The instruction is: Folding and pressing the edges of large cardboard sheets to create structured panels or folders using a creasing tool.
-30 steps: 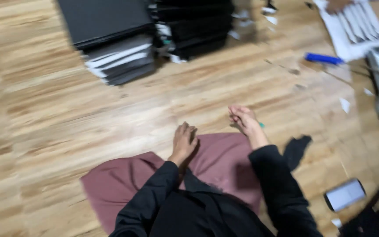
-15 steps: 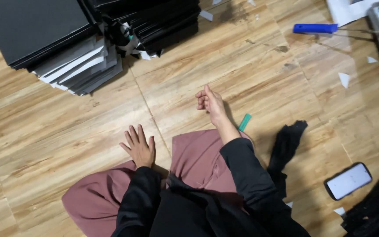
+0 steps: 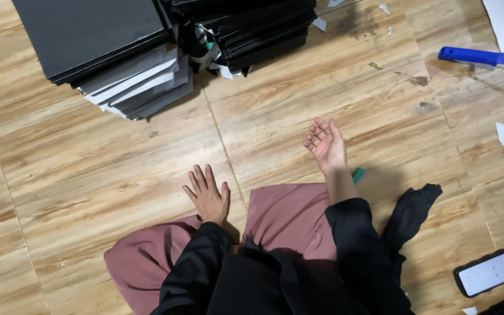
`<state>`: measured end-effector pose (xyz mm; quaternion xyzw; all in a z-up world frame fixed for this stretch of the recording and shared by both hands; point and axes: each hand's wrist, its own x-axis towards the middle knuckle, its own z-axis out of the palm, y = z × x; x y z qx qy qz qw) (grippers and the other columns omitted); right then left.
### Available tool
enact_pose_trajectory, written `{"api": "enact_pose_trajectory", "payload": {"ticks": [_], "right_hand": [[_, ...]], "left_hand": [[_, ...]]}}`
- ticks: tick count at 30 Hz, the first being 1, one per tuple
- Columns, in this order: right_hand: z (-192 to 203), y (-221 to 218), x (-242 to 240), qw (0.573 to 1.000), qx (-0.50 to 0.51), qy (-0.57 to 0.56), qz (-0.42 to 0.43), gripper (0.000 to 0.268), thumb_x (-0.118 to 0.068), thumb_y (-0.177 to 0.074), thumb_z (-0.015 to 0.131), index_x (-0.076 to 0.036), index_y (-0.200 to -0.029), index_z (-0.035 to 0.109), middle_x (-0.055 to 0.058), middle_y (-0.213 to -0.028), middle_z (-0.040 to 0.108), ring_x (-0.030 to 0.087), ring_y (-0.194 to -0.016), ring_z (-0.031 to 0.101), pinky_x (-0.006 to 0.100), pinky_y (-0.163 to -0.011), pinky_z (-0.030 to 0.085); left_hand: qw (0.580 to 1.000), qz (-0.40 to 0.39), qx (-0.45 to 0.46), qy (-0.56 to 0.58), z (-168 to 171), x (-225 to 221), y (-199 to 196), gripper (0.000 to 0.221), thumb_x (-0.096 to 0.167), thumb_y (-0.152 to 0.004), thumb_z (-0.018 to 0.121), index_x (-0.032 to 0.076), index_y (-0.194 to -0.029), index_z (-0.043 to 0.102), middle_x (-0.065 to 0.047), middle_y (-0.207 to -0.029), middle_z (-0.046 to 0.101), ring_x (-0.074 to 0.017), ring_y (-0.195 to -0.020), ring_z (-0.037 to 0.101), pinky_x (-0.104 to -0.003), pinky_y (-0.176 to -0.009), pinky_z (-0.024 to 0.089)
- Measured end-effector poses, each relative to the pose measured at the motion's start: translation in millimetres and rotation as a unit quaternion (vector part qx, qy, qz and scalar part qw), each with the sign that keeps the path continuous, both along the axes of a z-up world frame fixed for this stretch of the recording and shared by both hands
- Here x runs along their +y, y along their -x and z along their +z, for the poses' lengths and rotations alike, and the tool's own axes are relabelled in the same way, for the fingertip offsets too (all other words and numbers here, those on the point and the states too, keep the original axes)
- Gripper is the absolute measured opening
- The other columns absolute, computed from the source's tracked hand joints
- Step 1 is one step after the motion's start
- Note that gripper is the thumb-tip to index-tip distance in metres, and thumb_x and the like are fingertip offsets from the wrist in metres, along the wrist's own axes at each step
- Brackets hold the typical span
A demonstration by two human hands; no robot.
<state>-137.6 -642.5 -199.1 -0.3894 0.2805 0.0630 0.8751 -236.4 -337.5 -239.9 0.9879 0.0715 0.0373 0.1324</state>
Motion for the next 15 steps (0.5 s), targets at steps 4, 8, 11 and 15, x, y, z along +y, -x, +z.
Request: {"api": "enact_pose_trajectory", "payload": {"ticks": [4, 8, 11, 15], "right_hand": [[2.1, 0.2, -1.4, 1.000, 0.000, -0.019, -0.005, 0.042, -0.048, -0.087, 0.046, -0.011, -0.106, 0.052, 0.004, -0.086, 0.058, 0.018, -0.073, 0.059, 0.030, -0.065, 0.054], [-7.9, 3.1, -6.0, 0.999, -0.001, -0.025, -0.020, 0.041, -0.048, -0.086, 0.046, -0.011, -0.104, 0.054, 0.006, -0.084, 0.059, 0.019, -0.071, 0.059, 0.032, -0.063, 0.054], [-20.0, 5.9, -14.7, 0.998, 0.012, -0.035, -0.054, 0.040, -0.049, -0.086, 0.045, -0.013, -0.103, 0.052, 0.006, -0.083, 0.058, 0.020, -0.069, 0.060, 0.033, -0.061, 0.055], [-35.4, 11.0, -30.2, 0.992, 0.030, -0.026, -0.116, 0.041, -0.053, -0.083, 0.042, -0.017, -0.102, 0.046, 0.003, -0.085, 0.057, 0.020, -0.071, 0.059, 0.035, -0.063, 0.056]], "left_hand": [[0.994, 0.069, 0.029, 0.076, -11.8, -16.9, -5.8, 0.078, 0.039, -0.077, 0.049, 0.012, -0.142, 0.018, -0.019, -0.148, 0.006, -0.0372, -0.136, 0.002, -0.059, -0.103, -0.004], [0.978, 0.090, 0.117, 0.149, 8.6, -26.7, -11.3, 0.083, 0.037, -0.075, 0.056, 0.007, -0.141, 0.015, -0.023, -0.147, -0.001, -0.0388, -0.136, -0.004, -0.060, -0.103, -0.005], [0.958, 0.050, 0.191, 0.208, 6.0, -23.5, -6.1, 0.071, 0.041, -0.079, 0.055, 0.016, -0.140, 0.027, -0.017, -0.149, 0.002, -0.0370, -0.136, -0.001, -0.065, -0.101, 0.002], [0.937, -0.049, 0.218, 0.267, -23.8, -16.2, 23.5, 0.045, 0.042, -0.081, 0.053, 0.025, -0.123, 0.052, -0.008, -0.145, 0.022, -0.0325, -0.135, 0.016, -0.056, -0.104, 0.020]]}}
